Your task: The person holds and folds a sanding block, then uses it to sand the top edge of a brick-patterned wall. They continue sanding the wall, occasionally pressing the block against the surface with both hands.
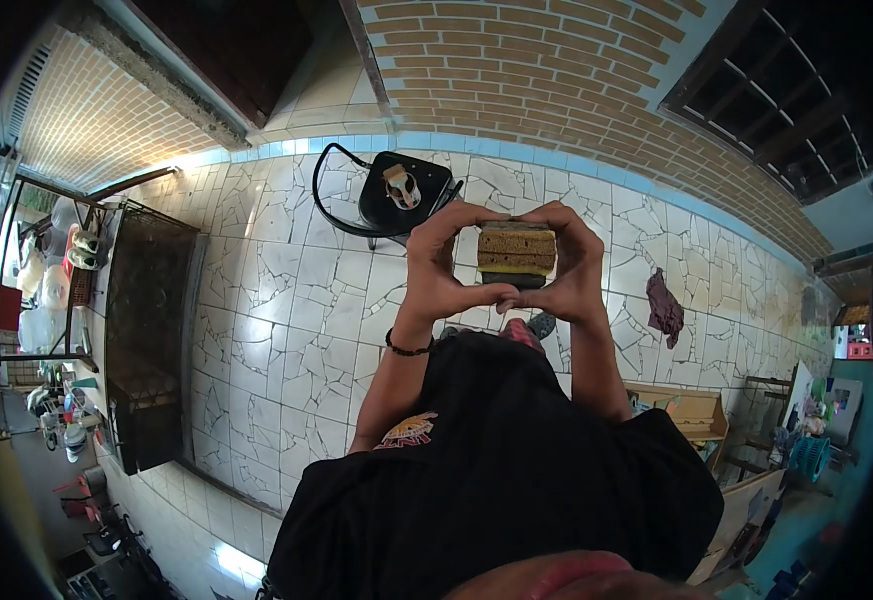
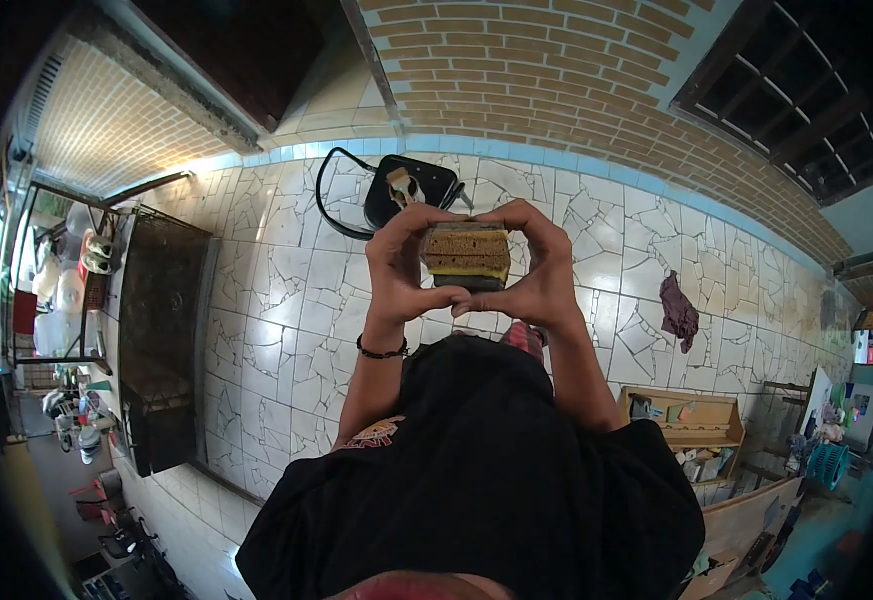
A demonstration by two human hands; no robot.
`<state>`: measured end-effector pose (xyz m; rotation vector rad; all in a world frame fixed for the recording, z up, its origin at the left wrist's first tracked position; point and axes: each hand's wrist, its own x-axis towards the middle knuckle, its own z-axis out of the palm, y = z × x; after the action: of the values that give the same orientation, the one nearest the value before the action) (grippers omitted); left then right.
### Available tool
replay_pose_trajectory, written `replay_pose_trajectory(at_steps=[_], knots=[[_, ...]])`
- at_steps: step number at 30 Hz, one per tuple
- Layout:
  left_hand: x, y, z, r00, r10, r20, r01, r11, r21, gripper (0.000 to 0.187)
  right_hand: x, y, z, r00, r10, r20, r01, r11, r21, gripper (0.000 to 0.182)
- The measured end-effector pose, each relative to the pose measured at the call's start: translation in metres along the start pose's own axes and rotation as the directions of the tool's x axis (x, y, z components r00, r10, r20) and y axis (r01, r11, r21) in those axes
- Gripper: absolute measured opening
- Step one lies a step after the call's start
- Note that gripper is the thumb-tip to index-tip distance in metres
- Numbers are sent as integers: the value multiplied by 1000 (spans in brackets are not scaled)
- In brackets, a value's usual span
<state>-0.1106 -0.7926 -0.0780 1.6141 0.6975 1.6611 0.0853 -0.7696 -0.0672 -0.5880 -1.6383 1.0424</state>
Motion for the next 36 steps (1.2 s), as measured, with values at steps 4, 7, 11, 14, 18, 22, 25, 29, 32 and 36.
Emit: replay_pose_trajectory(at_steps=[4, 7, 11, 14, 18, 22, 25, 29, 32, 36], knots=[[-7, -2, 1, 1000, -26, 13, 26, 1000, 8, 66, -5, -4, -1, 999, 28, -18, -29, 998, -53, 77], [-10, -1, 9, 996, -80, -27, 79, 995, -61, 66, -8, -3, -3, 999, 26, -27, -28, 997, -69, 75], [-7, 10, 15, 990, -142, -20, 139, 983, -116, 66, -12, -5, -3, 999, 25, -37, -27, 997, -66, 75], [-5, 7, 10, 990, -142, 15, 143, 984, -109, 66, -12, -11, 4, 998, 36, -49, -35, 999, 14, 78], [-3, 10, 6, 994, -104, 41, 106, 993, -53, 64, -14, -20, 2, 996, 88, -7, -86, 987, 133, 84], [-7, 5, 10, 995, -91, 51, 91, 996, -6, 60, -22, -6, -10, 999, 48, 15, -49, 998, 36, 77], [-9, 1, 14, 995, -84, 47, 85, 996, -11, 59, -26, -5, -12, 999, 33, -16, -33, 999, -11, 72], [-10, -2, 22, 989, -142, 52, 146, 986, -82, 62, -34, -4, -16, 997, 50, -63, -53, 998, -43, 70], [-5, -1, 29, 978, -184, 95, 197, 968, -156, 65, -39, -4, -18, 984, 126, -128, -130, 991, -23, 70], [0, -8, 36, 960, -225, 167, 253, 953, -166, 64, -43, -8, -25, 968, 192, -160, -191, 981, 17, 69]])
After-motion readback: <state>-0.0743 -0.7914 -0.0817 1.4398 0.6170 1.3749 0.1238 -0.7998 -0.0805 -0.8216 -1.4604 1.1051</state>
